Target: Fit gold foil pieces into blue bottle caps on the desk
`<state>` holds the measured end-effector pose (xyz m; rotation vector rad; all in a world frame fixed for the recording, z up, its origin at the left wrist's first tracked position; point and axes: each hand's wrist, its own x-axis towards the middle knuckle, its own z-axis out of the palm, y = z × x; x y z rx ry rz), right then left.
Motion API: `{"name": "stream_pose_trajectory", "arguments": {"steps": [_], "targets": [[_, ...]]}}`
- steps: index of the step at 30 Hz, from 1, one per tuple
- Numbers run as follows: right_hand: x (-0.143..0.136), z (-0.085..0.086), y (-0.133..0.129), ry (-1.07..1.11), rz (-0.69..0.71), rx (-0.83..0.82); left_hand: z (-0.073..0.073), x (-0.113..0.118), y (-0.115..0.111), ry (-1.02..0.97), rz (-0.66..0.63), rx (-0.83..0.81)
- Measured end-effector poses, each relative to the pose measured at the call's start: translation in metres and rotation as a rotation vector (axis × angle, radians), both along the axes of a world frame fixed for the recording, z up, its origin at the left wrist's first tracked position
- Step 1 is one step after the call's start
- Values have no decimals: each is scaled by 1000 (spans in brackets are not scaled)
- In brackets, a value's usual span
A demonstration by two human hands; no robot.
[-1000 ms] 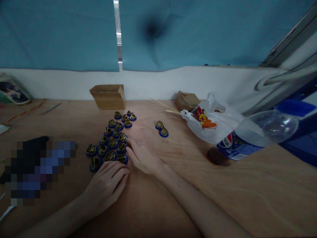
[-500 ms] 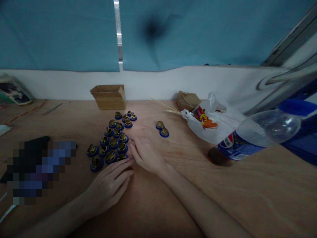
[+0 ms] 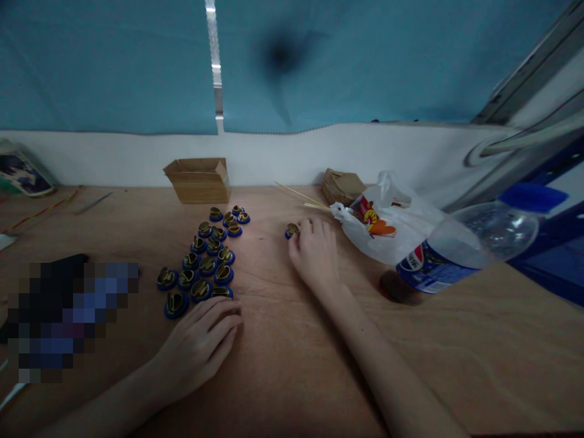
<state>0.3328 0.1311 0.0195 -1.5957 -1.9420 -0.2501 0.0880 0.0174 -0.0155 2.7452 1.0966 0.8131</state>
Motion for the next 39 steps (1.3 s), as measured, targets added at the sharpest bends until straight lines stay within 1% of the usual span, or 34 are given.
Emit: {"name": "stream_pose_trajectory", "arguments": {"steps": [2,3,6,9,13,18,22,25,27,33,36,39], "targets": [[12,-1,4,-38,-96,-13,2,1,-1,-12,-31,-25],[17,-3,6,-44,-104,-33,3,1,-2,-24,-55,-42],[25,-17,16,-20,-8,-96,6,3,-5,-56,-142,-106],[24,-30,26,1,90,-132,6,5,-8,-70,-205,-153],[24,-40,35,63,175,-159,5,4,-8,-90,-196,-191],[24,-46,36,159,229,-173,4,3,-5,-107,-179,-178],[10,-48,28,218,309,-204,3,3,-3,-112,-177,-191],[-8,-45,18,247,394,-225,3,3,-4,-108,-177,-199],[-22,-44,11,258,421,-234,3,3,-4,-94,-176,-207],[-56,-45,1,251,347,-212,4,5,-6,-80,-170,-228],[-64,-45,3,218,338,-196,4,6,-6,-87,-179,-237],[-69,-47,8,191,360,-187,4,6,-5,-90,-175,-243]]}}
